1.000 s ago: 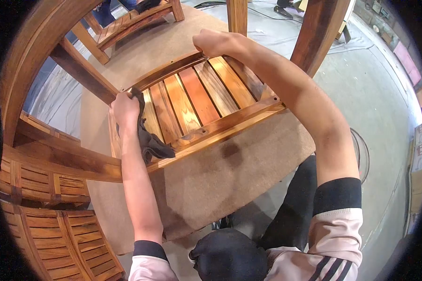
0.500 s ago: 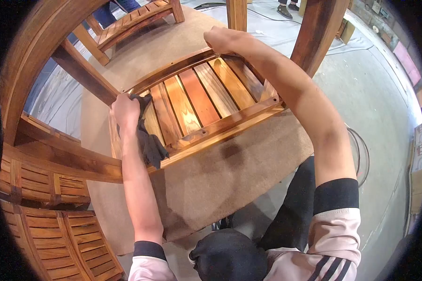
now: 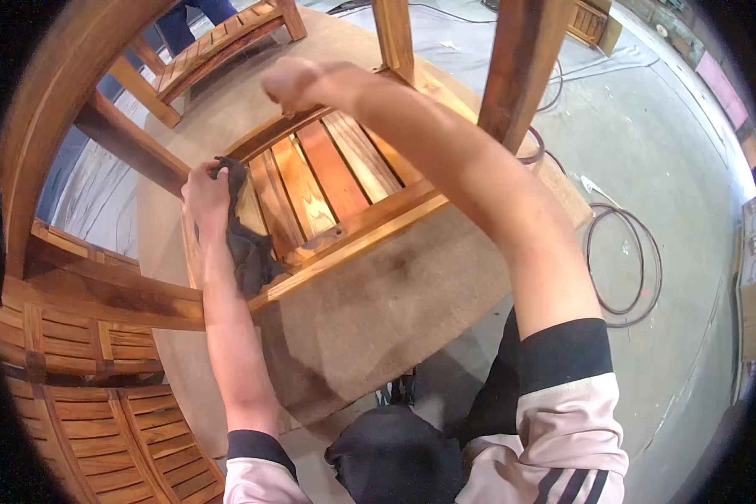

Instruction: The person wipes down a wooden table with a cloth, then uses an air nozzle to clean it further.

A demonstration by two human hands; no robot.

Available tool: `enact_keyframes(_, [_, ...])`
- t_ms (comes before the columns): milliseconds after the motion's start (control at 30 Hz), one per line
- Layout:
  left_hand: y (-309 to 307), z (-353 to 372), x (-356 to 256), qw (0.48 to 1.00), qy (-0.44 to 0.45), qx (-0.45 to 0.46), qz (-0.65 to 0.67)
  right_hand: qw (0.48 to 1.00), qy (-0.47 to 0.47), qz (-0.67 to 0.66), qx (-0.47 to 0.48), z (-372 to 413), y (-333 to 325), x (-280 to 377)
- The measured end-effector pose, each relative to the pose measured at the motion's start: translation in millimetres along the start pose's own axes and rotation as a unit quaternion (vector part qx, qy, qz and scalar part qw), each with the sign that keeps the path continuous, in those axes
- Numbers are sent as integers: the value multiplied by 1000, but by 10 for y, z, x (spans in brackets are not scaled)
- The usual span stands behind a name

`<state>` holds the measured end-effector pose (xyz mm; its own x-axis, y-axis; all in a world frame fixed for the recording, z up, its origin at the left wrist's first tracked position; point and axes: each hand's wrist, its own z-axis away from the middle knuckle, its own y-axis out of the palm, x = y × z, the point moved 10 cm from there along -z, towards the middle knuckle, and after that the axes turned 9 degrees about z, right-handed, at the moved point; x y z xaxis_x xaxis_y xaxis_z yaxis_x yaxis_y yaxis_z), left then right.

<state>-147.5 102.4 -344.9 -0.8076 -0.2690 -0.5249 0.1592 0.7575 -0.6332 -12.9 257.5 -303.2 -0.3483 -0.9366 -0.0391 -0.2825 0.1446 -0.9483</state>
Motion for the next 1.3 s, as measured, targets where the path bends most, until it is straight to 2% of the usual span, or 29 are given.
enact_keyframes(133, [131, -61, -24, 1000, 11, 13, -20, 999, 37, -5, 16, 25, -86, -63])
enact_keyframes(167, [132, -52, -35, 1000, 12, 9, -24, 997, 51, 18, 47, 41, -46, -134])
enact_keyframes(267, [70, -11, -3, 999, -45, -9, 7, 991, 95, -9, 91, 378, -279, -188])
enact_keyframes(300, [86, -17, -11, 999, -34, -12, -9, 996, 66, 9, 61, 266, -134, -326])
enact_keyframes(400, [134, -22, -4, 998, -12, -19, -58, 987, 74, 65, 126, 320, -87, -359])
enact_keyframes(433, [159, -26, -16, 997, -12, -18, -71, 993, 85, 39, 78, 328, -77, -430])
enact_keyframes(500, [190, -20, -43, 995, -12, -26, -97, 991, 100, 35, 83, 350, 42, -513])
enact_keyframes(667, [341, -90, -87, 990, 44, 22, -131, 990, 126, 21, 57, 260, 259, -704])
enact_keyframes(800, [403, -95, -192, 983, 82, 60, -155, 991, 114, -26, 64, 269, 168, -568])
enact_keyframes(933, [400, -70, -206, 983, 122, 39, -133, 996, 65, -19, 56, 204, 189, -360])
enact_keyframes(1000, [406, -62, -203, 983, 125, 41, -124, 996, 53, -62, 38, 172, 189, -277])
enact_keyframes(1100, [393, -59, -231, 983, 144, 35, -112, 994, 66, -83, 41, 154, 225, -153])
enact_keyframes(1300, [386, -55, -226, 985, 116, 43, -121, 994, 48, -82, 47, 102, 198, 68])
